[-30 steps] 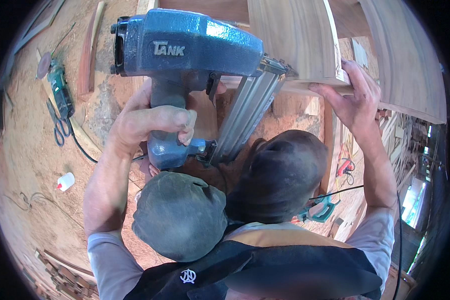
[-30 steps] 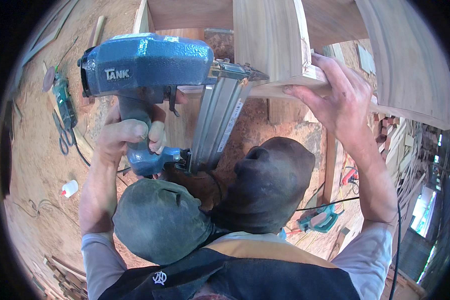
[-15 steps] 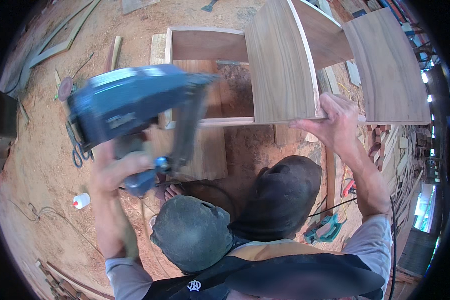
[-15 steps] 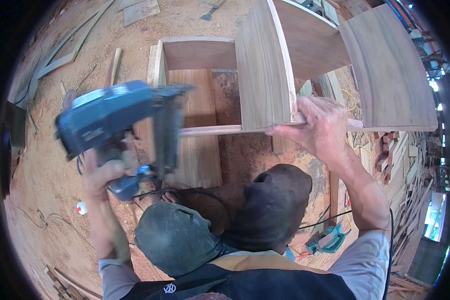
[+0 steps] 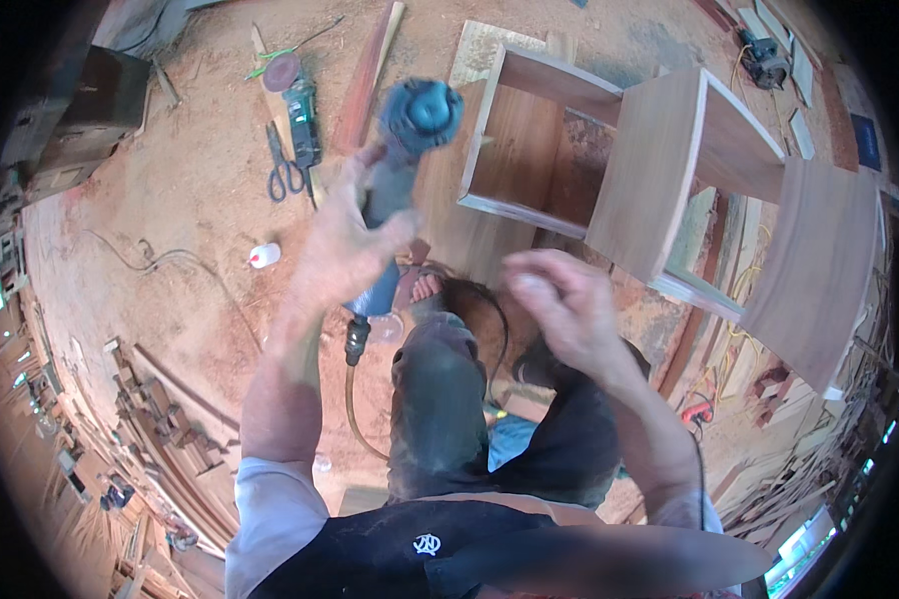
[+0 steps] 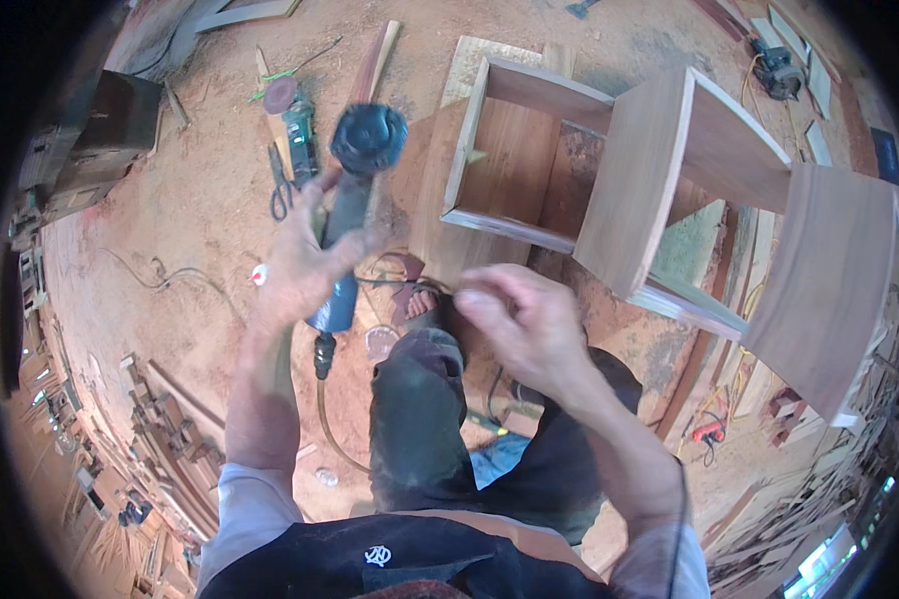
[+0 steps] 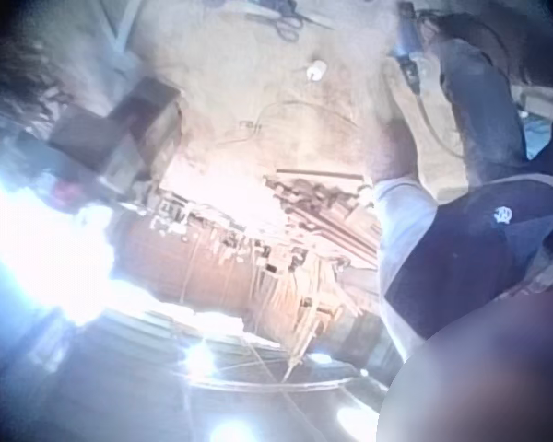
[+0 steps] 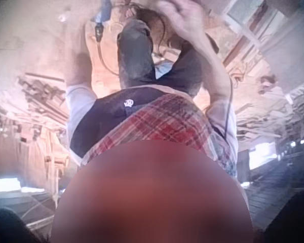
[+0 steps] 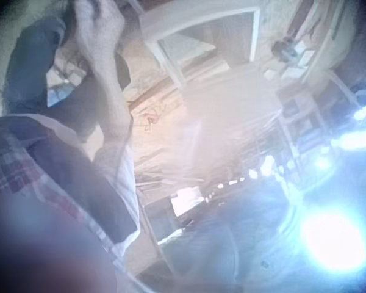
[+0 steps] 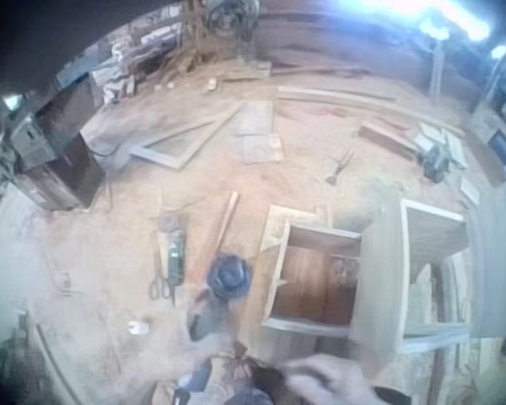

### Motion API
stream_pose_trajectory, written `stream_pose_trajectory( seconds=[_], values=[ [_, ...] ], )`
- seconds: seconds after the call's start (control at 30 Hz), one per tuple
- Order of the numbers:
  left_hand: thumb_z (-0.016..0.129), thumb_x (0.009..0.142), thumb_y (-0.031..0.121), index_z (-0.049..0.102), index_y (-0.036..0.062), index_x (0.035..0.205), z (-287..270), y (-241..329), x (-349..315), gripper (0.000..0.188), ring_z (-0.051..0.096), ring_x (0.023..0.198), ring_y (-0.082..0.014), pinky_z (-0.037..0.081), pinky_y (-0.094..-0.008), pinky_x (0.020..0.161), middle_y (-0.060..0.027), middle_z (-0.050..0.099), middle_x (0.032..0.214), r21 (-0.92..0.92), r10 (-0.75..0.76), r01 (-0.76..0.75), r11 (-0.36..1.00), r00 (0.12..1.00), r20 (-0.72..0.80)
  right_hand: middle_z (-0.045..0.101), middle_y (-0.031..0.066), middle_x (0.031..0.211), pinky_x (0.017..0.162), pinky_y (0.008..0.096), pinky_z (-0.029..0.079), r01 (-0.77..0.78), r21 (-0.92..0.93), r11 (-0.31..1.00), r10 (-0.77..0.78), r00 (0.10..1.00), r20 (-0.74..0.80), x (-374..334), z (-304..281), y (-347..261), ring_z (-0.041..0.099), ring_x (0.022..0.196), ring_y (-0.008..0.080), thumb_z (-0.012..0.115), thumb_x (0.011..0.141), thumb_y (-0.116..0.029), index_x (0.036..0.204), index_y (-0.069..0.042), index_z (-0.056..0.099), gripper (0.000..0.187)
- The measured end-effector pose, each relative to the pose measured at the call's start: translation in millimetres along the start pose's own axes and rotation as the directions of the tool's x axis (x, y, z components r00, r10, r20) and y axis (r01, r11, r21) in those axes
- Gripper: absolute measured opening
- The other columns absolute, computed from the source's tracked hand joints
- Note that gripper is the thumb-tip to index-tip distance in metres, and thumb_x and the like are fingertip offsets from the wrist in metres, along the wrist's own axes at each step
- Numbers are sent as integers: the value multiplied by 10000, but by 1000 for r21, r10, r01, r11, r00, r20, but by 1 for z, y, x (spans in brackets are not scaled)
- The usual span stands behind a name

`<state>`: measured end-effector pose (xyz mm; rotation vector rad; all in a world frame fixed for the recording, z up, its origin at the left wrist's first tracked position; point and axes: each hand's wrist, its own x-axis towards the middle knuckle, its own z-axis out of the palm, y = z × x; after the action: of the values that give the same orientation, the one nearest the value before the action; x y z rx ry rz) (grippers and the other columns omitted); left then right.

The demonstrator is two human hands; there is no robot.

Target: The person sands a wooden frame with an orbital sander, then uses a nail gun to attach a wooden panel to the frame. The person handles the frame and panel, aligning and securing them together.

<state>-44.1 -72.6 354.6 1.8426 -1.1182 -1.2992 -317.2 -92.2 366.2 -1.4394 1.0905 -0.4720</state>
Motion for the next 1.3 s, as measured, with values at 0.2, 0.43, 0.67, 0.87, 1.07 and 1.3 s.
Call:
stream_pose_trajectory(
  seconds=[0.2,0.43,0.67,0.87,1.07,1.3],
  values=[
    [799,854,213,557,-33,1320,-3,34,-77,579,673,972,-191,532,-353,897,-94,717,1067,44,-344,342,939,931,119,750,117,963,805,338,578,129,-305,944,-178,974,-137,-20,-37,-47,735,907,206,769,933,-198,1158,-17,724,292],
    [778,851,178,589,5,1282,-3,79,-124,501,641,923,-161,529,-348,840,-78,679,1009,139,-587,575,806,808,60,758,113,983,840,354,567,-87,-176,981,-34,809,-586,-3,-175,-28,733,917,253,766,933,-248,1160,-31,740,315],
    [776,882,179,571,14,1333,13,196,-103,522,611,878,-136,523,-325,794,-47,658,984,116,-548,542,832,836,22,644,107,1340,1167,577,286,-128,-778,615,-417,784,-459,112,-216,21,505,1362,312,788,791,-611,1298,-51,655,767],
    [795,879,195,575,-16,1300,27,262,-43,520,573,810,-103,505,-286,722,-25,644,993,213,-440,417,884,895,73,561,117,1273,1155,622,229,-225,-737,638,-188,882,-432,158,-202,38,458,1282,331,792,716,-557,1204,-67,636,709],
    [761,900,153,553,-29,1334,50,241,65,514,620,976,-166,509,-343,891,-77,662,1126,106,-382,367,924,900,209,561,93,1110,1139,585,245,-195,-754,627,-227,880,-416,158,-203,29,491,1158,323,773,684,-397,1181,-131,654,576],
    [767,903,158,606,34,1079,90,149,183,269,642,687,-157,547,-322,648,-47,635,817,-326,-397,532,781,827,398,558,62,1027,1100,583,282,-246,-707,663,-180,864,-470,163,-204,18,527,1047,293,785,645,-276,955,-184,762,324]
  ],
)
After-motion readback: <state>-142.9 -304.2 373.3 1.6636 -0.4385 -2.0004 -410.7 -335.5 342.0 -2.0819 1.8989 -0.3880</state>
